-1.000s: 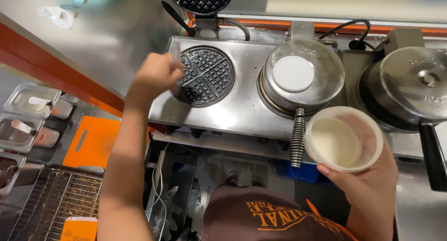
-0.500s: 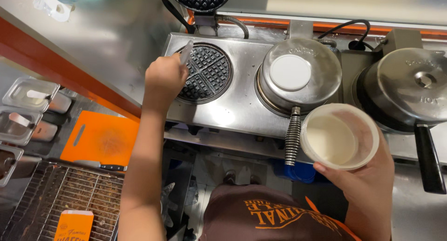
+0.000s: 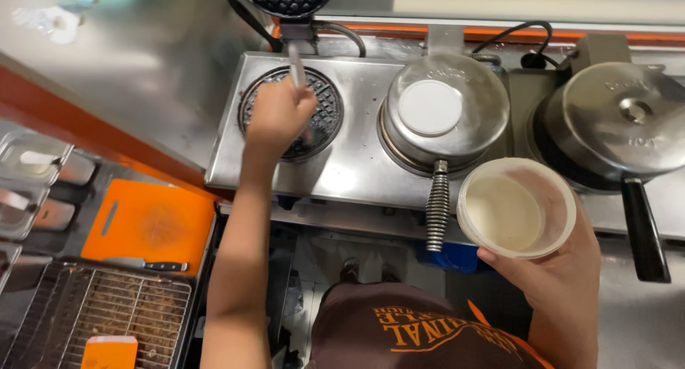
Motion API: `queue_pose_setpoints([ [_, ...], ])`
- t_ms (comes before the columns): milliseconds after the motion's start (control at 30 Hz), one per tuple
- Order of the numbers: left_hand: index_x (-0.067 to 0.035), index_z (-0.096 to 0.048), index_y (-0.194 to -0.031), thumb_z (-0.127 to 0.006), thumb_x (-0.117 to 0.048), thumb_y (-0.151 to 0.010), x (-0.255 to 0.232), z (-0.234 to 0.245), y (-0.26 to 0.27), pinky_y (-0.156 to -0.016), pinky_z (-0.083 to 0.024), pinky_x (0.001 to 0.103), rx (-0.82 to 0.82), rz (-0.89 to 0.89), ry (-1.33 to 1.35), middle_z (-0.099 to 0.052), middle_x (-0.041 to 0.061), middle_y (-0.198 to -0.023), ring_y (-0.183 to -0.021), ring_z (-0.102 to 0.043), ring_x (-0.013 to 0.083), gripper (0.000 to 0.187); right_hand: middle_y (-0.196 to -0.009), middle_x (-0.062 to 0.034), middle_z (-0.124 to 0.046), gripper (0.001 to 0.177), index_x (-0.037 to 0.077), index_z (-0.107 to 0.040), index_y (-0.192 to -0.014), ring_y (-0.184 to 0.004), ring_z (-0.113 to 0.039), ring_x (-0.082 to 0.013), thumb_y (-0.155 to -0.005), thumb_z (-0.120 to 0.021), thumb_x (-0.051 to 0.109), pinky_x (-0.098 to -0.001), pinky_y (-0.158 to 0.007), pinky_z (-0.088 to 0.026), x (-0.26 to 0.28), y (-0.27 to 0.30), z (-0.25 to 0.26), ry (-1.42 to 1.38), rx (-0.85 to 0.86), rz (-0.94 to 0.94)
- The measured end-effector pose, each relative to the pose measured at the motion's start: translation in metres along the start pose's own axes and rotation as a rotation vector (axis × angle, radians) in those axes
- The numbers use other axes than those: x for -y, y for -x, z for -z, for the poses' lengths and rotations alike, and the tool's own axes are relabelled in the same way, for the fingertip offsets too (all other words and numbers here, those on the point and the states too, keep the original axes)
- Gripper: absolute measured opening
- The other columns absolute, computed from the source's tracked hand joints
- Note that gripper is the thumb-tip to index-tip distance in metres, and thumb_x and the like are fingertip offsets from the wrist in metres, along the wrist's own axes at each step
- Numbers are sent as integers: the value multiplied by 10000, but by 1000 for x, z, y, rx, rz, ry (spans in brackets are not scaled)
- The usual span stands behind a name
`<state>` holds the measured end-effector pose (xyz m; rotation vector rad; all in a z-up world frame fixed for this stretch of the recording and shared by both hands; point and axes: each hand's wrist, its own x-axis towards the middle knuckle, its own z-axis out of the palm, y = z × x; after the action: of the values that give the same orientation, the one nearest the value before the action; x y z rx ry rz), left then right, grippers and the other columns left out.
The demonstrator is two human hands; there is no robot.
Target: The person cleans a waffle iron with a brush and liquid from a cup, then puts on a plastic glove and wipes down a nearby surface with a white cloth.
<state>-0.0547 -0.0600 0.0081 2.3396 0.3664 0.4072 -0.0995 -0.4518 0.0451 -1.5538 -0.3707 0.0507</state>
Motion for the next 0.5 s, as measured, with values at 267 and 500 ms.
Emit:
queue_pose_setpoints([
  [267, 21, -664, -852, -634, -165, -978, -5, -7, -2, -499, -546, 278, -32, -26, 263, -692, 62, -620, -511, -690, 139, 227, -1390, -130, -627, 856, -40, -492, -1462, -1285, -630, -203, -665, -804, -43, -332, -1044, -538, 1, 3, -2, -29, -18, -1],
  [500, 7, -712, -837, -633, -215, -1011, 15, 10, -11, -542, -537, 259, 72, -7, 246, -701, 64, -618, -532, -683, 130, 293, -1386, -128, -623, 872, -44, -474, -1465, -1286, -624, -200, -656, -797, -59, -328, -1047, -533, -3, 0, -8, -40, -30, 5],
])
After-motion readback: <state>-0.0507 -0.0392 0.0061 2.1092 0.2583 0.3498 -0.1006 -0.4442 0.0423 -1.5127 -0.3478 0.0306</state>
